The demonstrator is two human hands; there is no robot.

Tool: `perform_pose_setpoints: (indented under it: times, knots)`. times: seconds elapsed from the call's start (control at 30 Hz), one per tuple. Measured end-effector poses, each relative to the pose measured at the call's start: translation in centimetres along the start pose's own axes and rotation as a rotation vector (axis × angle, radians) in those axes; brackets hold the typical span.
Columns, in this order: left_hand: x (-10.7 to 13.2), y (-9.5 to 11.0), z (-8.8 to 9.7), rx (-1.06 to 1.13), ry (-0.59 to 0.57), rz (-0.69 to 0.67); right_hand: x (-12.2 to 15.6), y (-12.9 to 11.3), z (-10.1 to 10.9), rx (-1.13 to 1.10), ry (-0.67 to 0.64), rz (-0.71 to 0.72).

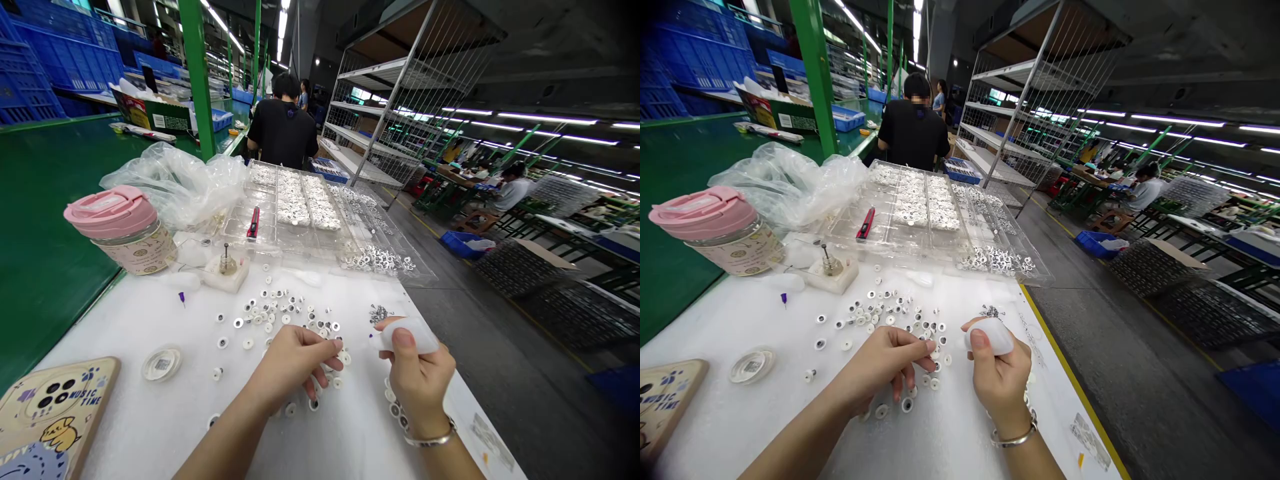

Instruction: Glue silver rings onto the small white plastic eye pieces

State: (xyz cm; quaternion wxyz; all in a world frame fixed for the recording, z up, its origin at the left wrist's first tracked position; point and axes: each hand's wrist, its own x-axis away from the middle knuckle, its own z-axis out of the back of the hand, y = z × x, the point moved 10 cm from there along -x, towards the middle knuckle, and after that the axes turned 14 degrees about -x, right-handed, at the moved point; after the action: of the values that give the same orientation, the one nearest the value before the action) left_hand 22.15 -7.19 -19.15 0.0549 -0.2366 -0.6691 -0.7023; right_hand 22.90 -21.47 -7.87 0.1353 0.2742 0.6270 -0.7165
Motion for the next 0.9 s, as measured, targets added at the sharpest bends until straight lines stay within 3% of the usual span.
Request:
perform_pose_setpoints:
  times: [0.3, 0.6, 0.9]
  knots:
    - [0.0, 0.1, 0.0, 0.003, 0.004, -0.003, -0.1, -0.2, -0.3, -0.007, -0.027, 0.028]
    - [0.0, -0.1, 0.0, 0.001, -0.009, 0.006, -0.3, -1.0, -0.9, -0.019, -0.206, 0.247]
    - [-0.1, -0.4, -0.3, -0.027, -0.046, 0.014, -0.1, -1.7, -0.6, 0.031, -0.194, 0.374]
